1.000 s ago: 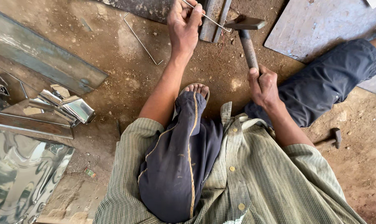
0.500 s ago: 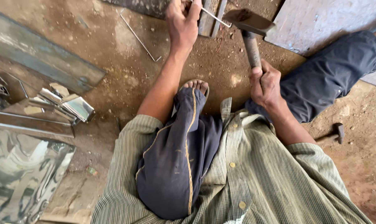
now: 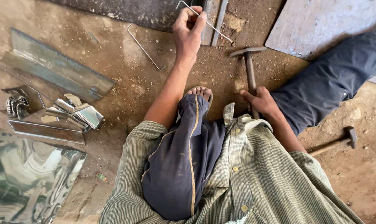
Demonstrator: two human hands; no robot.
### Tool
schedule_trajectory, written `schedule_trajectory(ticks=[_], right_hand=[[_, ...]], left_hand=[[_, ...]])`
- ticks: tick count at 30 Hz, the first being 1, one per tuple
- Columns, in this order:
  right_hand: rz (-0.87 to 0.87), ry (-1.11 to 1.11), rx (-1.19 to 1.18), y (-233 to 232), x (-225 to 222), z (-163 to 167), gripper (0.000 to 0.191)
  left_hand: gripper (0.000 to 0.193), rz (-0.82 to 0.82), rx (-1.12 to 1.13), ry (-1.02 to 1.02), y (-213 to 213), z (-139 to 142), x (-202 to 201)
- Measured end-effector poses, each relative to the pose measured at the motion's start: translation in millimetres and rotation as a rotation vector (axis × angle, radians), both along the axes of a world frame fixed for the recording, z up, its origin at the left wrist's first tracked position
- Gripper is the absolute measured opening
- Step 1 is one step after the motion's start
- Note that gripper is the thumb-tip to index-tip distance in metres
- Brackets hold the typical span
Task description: The person sits on the ground and hammers thin metal wire pieces against a heavy metal block, repeatedly repositioning and turning the wire to bend and flatten it. They then gather the finished wire pieces along with other small metal scraps into a bowl.
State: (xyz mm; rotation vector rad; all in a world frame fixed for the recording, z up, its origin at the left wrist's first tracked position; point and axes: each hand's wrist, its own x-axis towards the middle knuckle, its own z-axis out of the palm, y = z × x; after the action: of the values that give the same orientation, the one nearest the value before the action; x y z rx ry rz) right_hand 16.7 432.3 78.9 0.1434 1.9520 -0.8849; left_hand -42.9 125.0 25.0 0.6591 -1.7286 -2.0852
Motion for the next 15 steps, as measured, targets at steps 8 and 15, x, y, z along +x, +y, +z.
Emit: schedule_trajectory(ticks=[8, 15], right_hand=[[0.041, 0.049, 0.023, 6.7, 1.3, -20.2, 0.047], [0.046, 0.057, 0.048, 8.6, 0.4, -18.8, 0.053]], left_hand=[[0.047, -0.042, -0.147, -0.041, 4.8, 10.6, 6.4], [0.051, -0.036, -0.089, 0.003, 1.7, 11.3, 9.5]])
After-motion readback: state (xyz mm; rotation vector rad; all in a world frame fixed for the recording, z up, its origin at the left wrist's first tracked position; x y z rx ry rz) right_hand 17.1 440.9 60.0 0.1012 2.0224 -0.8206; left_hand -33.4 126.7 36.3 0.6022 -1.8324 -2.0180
